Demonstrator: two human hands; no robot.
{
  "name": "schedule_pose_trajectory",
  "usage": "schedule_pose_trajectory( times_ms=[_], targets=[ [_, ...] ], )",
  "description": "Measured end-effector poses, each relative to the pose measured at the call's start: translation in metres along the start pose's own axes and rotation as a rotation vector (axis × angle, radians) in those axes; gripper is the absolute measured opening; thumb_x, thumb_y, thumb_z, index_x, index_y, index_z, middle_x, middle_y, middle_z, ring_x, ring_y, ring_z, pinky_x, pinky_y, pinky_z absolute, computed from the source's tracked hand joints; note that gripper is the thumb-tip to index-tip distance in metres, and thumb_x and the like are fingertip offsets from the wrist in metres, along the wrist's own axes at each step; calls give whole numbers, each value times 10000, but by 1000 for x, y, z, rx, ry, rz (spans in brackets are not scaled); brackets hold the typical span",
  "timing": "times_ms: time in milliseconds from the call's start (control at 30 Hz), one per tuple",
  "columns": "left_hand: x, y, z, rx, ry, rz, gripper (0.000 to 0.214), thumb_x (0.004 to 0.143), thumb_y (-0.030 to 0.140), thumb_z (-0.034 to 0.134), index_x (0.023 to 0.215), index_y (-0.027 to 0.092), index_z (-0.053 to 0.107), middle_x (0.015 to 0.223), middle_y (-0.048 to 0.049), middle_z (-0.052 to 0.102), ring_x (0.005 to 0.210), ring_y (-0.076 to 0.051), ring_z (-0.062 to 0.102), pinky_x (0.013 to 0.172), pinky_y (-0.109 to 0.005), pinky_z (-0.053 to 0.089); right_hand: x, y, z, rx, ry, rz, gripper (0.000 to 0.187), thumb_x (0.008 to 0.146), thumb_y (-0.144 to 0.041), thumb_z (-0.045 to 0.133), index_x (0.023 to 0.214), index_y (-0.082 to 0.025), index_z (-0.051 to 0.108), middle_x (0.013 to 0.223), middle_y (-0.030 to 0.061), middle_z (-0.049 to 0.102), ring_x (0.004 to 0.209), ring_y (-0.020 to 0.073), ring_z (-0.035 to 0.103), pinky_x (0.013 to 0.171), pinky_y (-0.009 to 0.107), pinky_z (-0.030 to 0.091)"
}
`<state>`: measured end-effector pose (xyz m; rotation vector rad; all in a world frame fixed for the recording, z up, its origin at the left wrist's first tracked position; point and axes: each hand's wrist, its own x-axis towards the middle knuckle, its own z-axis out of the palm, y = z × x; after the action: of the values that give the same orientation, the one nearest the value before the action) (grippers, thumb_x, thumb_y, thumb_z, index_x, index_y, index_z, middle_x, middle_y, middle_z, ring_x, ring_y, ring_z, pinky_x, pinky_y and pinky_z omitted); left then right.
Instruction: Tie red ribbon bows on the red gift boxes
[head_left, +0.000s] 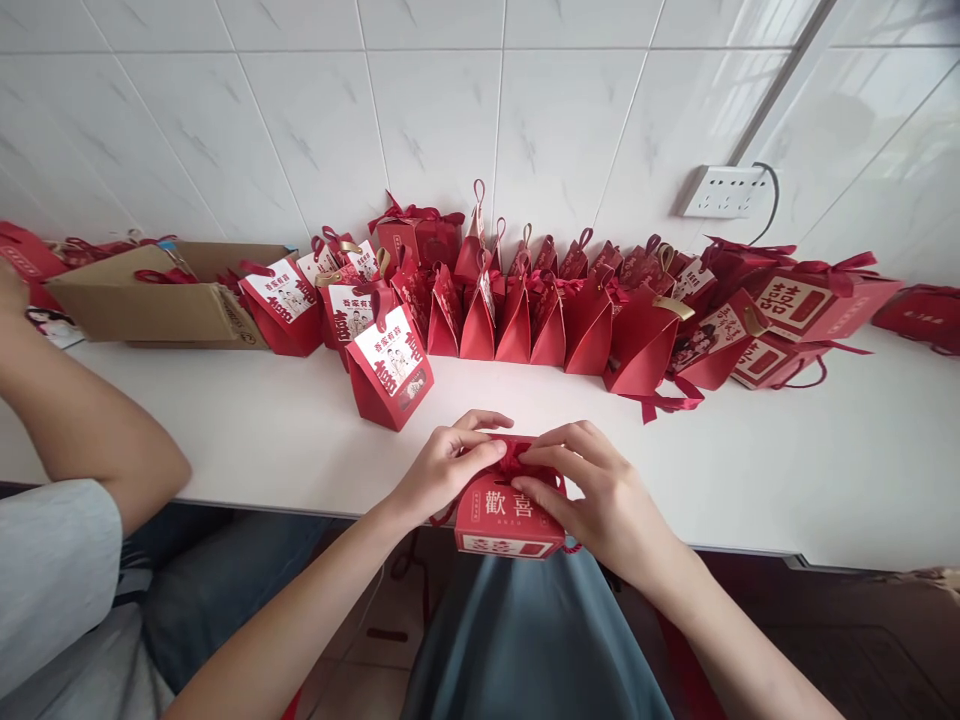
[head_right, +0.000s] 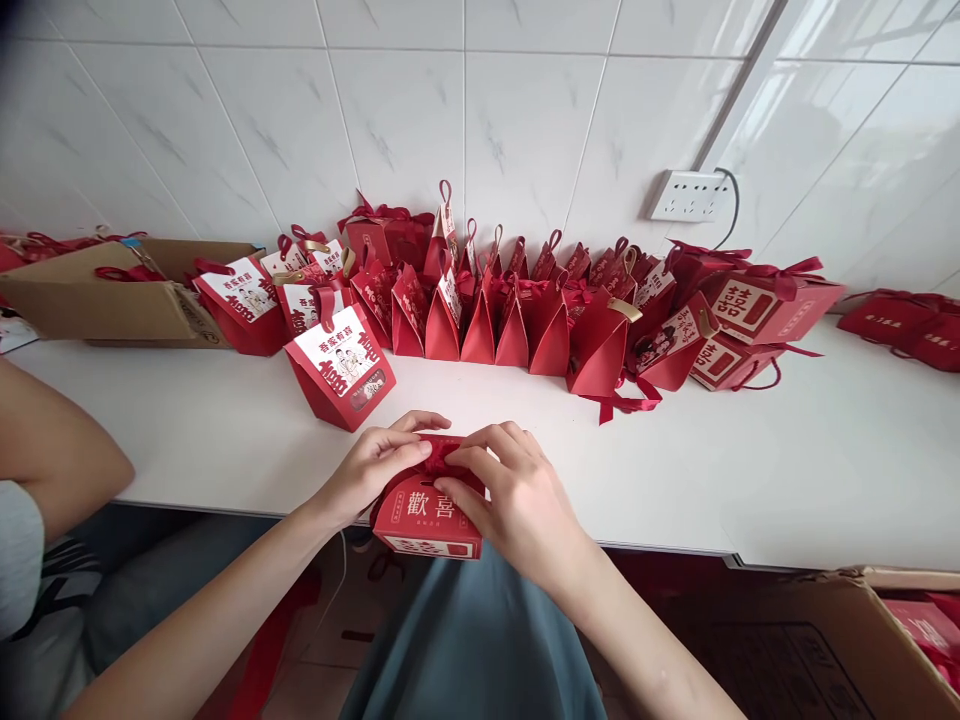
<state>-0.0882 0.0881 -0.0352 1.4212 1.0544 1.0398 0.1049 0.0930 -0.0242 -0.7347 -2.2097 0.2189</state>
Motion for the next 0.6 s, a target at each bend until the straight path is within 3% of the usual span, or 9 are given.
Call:
schedule_pose_trajectory(
  times_ms=[367, 600],
  targets=[
    [-9, 8, -9, 300, 22, 60, 343, 902, 404, 470, 748, 202, 701, 1253, -53, 531, 1139, -236, 522, 952, -347, 410, 5, 1, 7, -265, 52, -171, 101, 889, -98, 555, 861, -135, 645, 819, 61, 669, 713, 170, 544, 664, 327, 396],
    [-17, 20, -3, 564, 224, 157, 271, 884, 335, 501, 702, 186, 635, 907, -39, 562, 844, -163, 576, 792, -289, 465, 0, 7, -4, -307, 15, -209, 158, 869, -36, 541, 960, -128, 632, 881, 81, 664, 732, 177, 560, 695, 347, 403]
  ],
)
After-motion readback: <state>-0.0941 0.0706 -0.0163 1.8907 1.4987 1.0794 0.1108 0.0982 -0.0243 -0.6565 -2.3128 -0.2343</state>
